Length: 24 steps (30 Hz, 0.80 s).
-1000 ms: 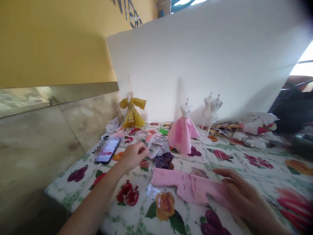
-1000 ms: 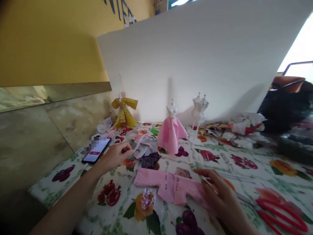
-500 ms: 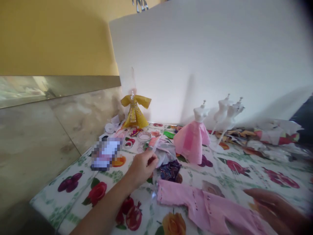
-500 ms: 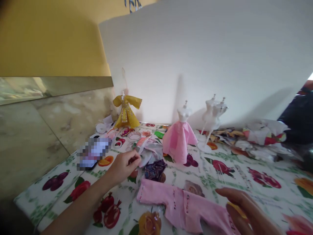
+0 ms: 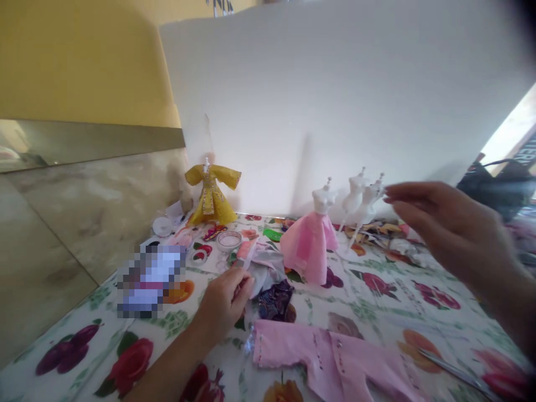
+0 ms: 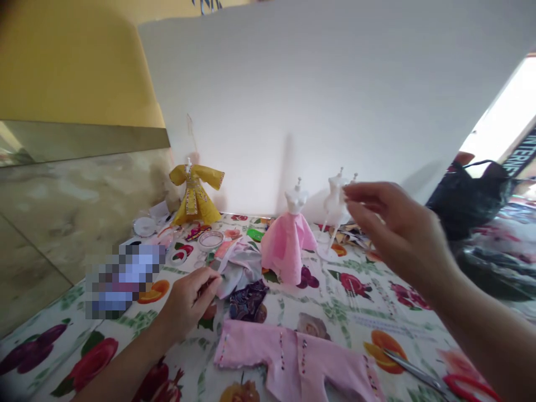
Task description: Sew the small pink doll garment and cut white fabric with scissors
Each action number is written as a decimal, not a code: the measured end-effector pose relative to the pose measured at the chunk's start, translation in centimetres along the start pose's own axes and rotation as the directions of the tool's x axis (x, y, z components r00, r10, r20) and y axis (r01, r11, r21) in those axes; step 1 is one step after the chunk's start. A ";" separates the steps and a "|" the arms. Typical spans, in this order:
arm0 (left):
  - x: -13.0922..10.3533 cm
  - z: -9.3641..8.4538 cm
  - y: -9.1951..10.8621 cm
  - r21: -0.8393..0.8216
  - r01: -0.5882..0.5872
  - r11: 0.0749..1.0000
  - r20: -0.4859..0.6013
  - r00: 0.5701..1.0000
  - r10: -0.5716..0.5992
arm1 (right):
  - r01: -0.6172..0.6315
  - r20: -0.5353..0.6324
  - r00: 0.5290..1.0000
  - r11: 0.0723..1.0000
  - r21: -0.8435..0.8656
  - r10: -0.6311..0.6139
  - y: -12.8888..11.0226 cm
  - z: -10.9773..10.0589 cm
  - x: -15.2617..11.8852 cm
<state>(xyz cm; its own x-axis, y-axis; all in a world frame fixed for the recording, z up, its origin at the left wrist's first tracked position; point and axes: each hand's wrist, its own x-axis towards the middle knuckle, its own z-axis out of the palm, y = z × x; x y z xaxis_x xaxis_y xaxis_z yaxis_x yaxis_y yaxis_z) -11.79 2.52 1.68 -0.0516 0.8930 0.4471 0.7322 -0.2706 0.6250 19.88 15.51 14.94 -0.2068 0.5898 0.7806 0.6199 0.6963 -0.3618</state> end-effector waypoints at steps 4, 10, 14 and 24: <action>-0.1 -0.1 -0.8 0.024 -0.003 1.000 -0.009 1.000 0.004 | 0.050 0.088 0.995 0.997 0.054 -0.055 -0.3 4.1 5.1; 0.0 -0.5 -1.3 0.029 -0.008 1.000 -0.019 1.000 0.008 | 0.049 0.196 0.979 0.999 -0.006 -0.047 0.5 7.5 7.7; 0.1 -0.6 -1.2 0.029 -0.008 1.000 -0.028 1.000 0.009 | 0.049 0.197 0.979 0.998 -0.025 -0.043 0.3 7.2 7.8; 0.1 -0.6 -1.1 0.034 -0.033 0.999 -0.013 0.999 0.034 | -0.019 0.135 0.991 1.000 -0.008 0.019 -1.4 3.1 7.3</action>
<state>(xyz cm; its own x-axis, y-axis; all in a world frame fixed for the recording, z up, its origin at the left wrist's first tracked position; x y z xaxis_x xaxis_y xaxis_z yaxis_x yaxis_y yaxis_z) -13.01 2.68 1.42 -0.0356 0.8788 0.4759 0.7563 -0.2876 0.5876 15.19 20.14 19.61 -0.2951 0.6531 0.6974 0.6298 0.6819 -0.3721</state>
